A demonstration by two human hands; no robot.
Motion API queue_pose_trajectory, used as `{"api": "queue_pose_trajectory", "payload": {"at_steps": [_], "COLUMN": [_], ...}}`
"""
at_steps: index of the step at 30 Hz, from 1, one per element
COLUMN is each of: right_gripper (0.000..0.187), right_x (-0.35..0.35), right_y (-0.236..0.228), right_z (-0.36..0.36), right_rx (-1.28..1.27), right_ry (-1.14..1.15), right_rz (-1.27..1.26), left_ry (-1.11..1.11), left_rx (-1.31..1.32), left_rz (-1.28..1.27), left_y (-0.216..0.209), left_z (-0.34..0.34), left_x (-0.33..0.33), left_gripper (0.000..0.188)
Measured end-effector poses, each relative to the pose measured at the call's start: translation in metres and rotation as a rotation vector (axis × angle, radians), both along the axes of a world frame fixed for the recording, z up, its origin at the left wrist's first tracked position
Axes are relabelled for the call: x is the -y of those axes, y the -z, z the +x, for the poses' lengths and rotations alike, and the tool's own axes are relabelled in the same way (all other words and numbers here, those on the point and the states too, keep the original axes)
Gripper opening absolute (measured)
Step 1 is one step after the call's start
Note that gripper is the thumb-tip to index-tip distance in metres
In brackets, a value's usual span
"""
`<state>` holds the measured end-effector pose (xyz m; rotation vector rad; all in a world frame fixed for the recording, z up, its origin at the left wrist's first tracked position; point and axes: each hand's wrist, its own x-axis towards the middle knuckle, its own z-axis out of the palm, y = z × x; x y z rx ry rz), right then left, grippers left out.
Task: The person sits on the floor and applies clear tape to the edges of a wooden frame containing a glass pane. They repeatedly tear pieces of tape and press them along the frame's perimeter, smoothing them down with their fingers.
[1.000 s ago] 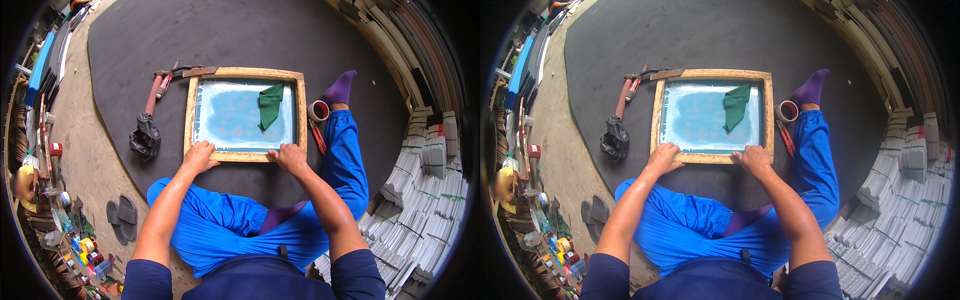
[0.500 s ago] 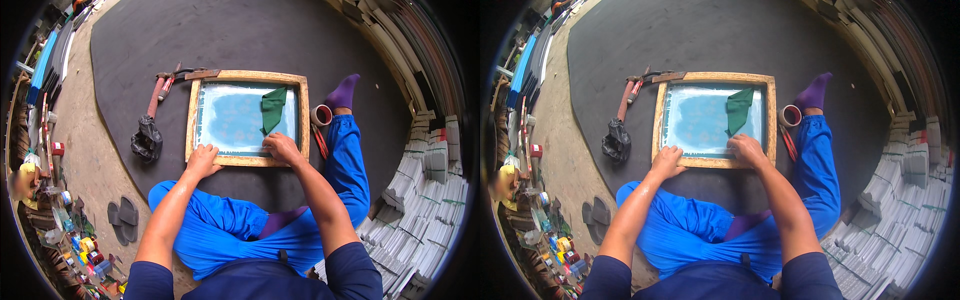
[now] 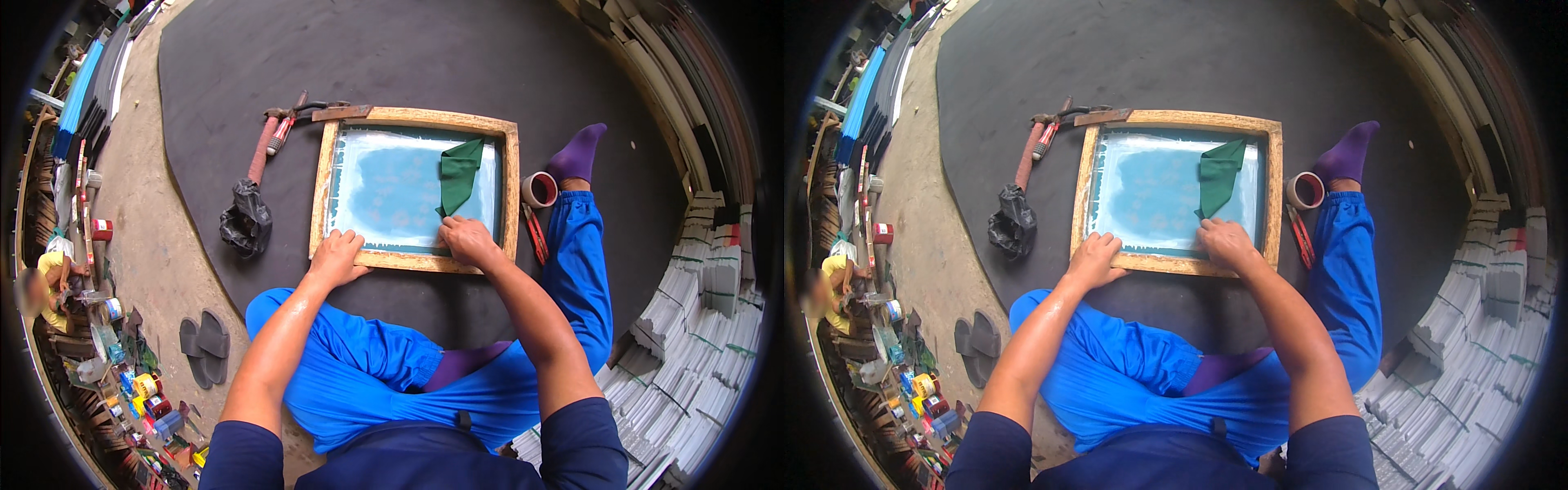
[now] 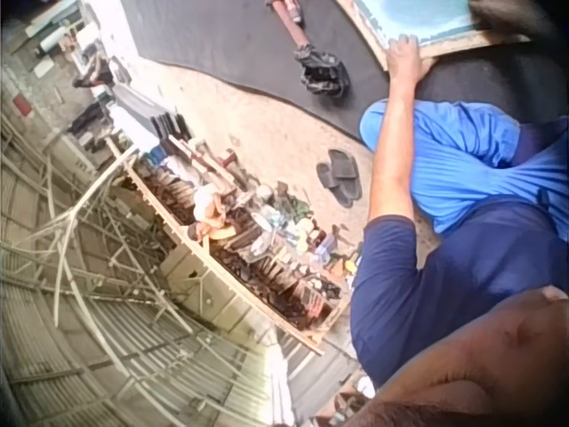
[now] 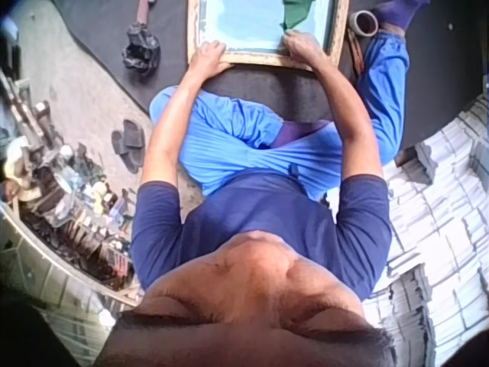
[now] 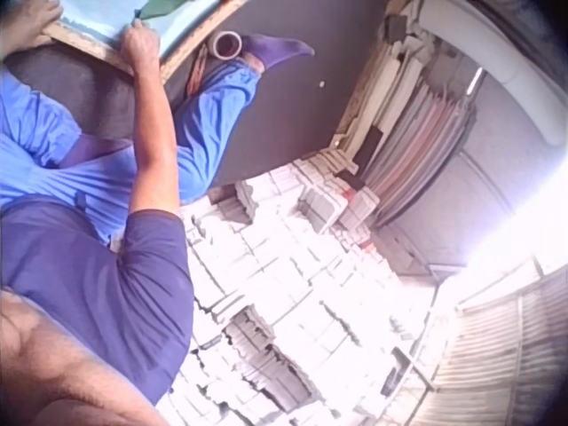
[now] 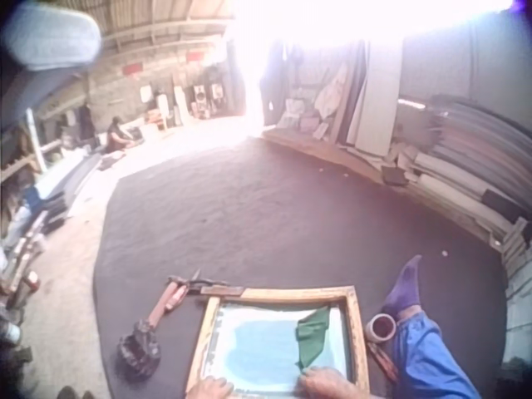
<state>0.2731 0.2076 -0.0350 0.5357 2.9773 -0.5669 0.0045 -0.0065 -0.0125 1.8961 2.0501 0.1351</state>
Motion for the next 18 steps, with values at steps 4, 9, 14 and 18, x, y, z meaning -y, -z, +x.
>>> {"api": "queue_pose_trajectory", "payload": {"at_steps": [4, 9, 14, 18], "right_gripper": [0.012, 0.017, 0.030, 0.039], "right_x": [-0.001, 0.039, 0.069, 0.057], "right_y": [-0.001, -0.017, -0.049, -0.033], "right_z": [0.013, 0.053, 0.045, 0.047], "right_rx": [0.017, -0.009, -0.214, -0.060], "right_ry": [0.092, 0.025, 0.144, 0.275], "right_rz": [-0.107, -0.204, -0.045, -0.089], "left_ry": [0.000, -0.006, -0.033, -0.024], "left_rx": [-0.004, -0.024, -0.092, -0.090], "left_rz": [0.036, 0.068, 0.067, 0.048], "left_y": [0.001, 0.001, 0.004, 0.008], "left_z": [0.001, 0.003, 0.003, -0.002], "left_x": [0.002, 0.006, 0.013, 0.008], "left_gripper": [0.054, 0.051, 0.050, 0.050]}}
